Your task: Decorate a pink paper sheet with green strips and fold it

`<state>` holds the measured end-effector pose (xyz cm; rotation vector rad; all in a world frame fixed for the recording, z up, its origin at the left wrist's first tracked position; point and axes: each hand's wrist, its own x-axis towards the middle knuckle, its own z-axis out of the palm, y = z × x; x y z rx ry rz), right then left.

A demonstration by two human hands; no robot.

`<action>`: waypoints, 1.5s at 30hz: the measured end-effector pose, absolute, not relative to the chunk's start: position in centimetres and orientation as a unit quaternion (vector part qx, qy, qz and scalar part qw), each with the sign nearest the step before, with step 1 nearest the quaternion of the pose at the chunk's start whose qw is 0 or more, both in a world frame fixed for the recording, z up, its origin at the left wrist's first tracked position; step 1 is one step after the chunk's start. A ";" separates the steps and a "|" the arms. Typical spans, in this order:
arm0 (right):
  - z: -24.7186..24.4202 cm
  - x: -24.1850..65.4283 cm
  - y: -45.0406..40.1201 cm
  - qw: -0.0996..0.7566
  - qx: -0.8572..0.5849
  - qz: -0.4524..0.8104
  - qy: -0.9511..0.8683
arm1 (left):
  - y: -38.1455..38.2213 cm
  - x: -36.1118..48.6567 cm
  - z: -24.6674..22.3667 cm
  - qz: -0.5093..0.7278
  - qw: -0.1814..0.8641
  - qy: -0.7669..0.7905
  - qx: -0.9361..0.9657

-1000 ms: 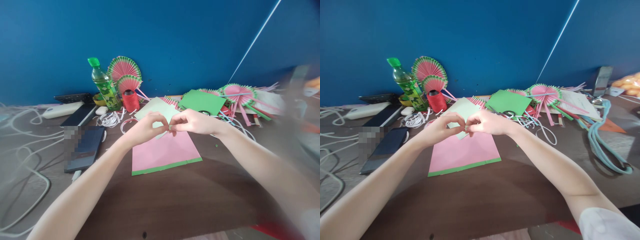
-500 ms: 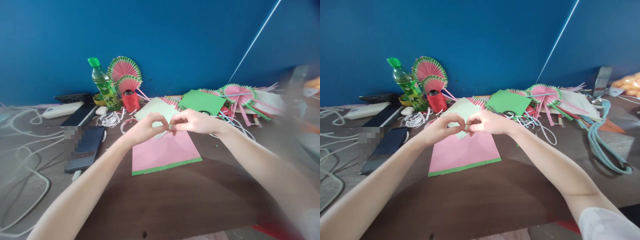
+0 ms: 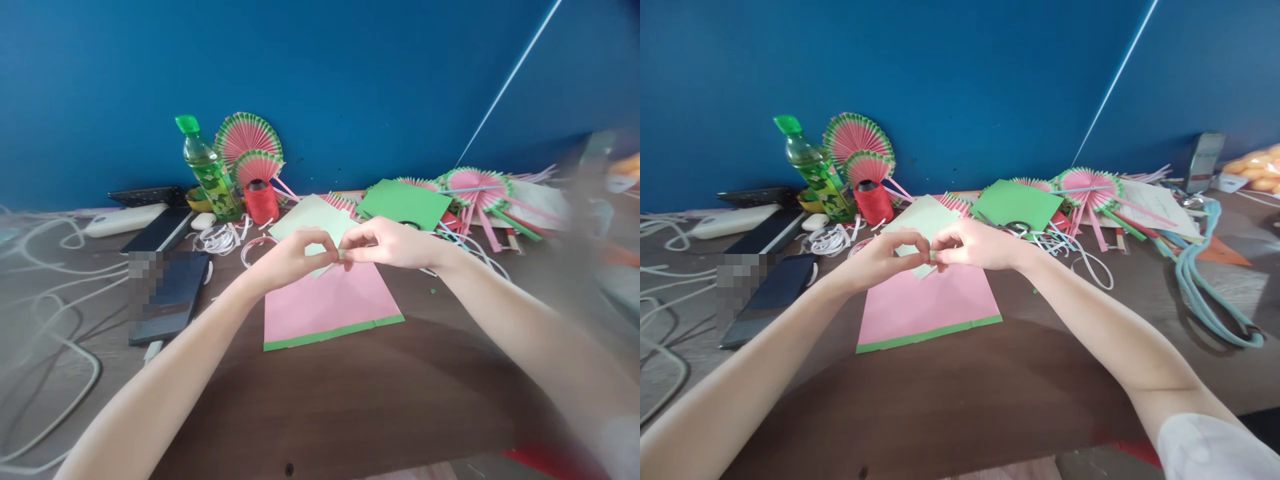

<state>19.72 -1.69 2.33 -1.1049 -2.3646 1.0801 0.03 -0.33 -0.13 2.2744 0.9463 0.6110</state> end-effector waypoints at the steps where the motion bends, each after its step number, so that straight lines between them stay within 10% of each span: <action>1: 2.3 19.7 -1.7 0.157 -0.387 0.376 -0.828 | -0.3 0.0 -0.1 0.230 0.298 0.356 0.855; 36: 2.6 20.7 -1.0 0.124 -0.407 0.346 -0.836 | 1.5 -2.2 0.5 0.149 0.261 0.452 0.840; 45: 2.2 21.4 -0.1 0.090 -0.469 0.276 -0.834 | 3.6 -6.5 0.6 0.015 0.011 0.696 0.717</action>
